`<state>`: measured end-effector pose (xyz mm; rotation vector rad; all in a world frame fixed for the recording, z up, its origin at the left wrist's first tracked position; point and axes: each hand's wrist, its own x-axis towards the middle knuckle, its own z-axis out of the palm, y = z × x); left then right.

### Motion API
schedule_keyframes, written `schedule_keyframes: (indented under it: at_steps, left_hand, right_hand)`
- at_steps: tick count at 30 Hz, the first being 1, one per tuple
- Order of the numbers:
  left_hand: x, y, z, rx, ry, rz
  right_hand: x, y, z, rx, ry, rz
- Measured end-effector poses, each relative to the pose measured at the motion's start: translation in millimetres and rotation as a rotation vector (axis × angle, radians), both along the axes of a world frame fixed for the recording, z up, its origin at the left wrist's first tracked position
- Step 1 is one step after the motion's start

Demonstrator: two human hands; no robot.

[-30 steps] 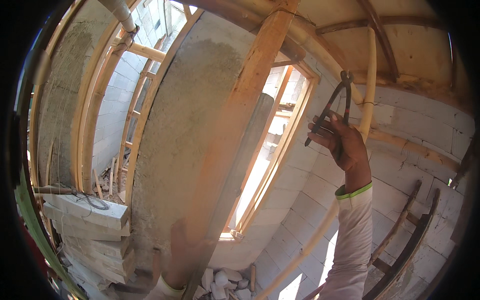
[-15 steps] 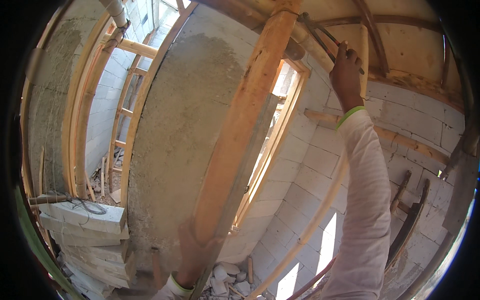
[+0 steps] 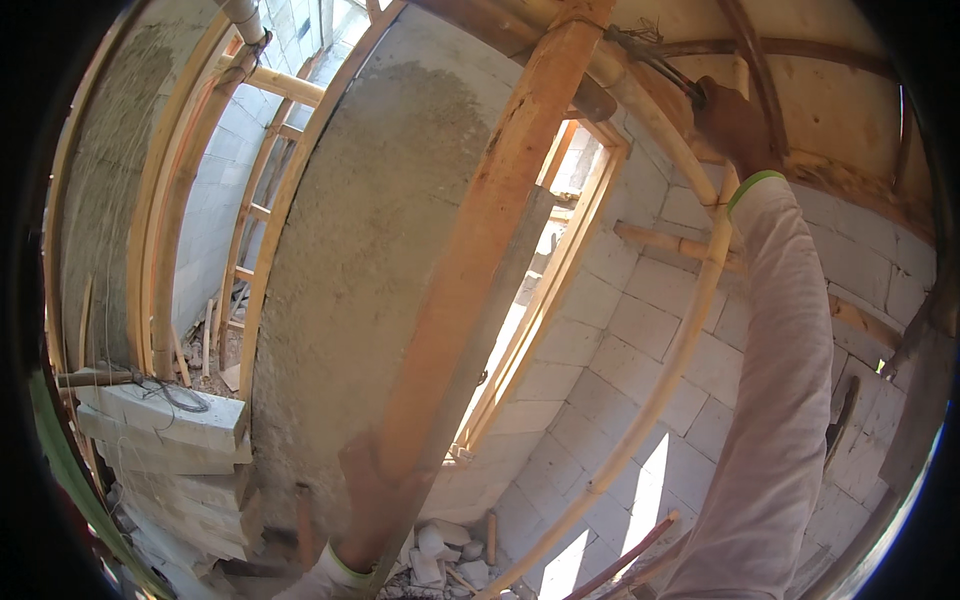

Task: The person secures bamboo and wooden beams using wire and pliers, tightening the wire around joints in a building under construction.

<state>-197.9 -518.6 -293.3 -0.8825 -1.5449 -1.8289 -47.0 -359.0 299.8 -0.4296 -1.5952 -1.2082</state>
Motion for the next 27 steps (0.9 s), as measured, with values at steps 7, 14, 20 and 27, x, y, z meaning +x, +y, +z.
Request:
schedule_keyframes:
  at_steps: [7, 14, 20, 27]
  left_hand:
    - [46, -16, 136, 0.146, 0.445, -0.031]
    - [44, 65, 380, 0.603, 0.475, -0.416]
    - [18, 70, 446, 0.463, 0.247, -0.870]
    - [11, 80, 510, 0.483, 0.269, -1.342]
  right_hand:
    - [10, -19, 8, -0.806, -0.374, 0.358]
    - [20, -35, 18, -0.658, -0.346, 0.309]
    - [8, -43, 0, -0.139, -0.179, 0.042]
    - [34, -84, 8, -0.794, -0.428, 0.180]
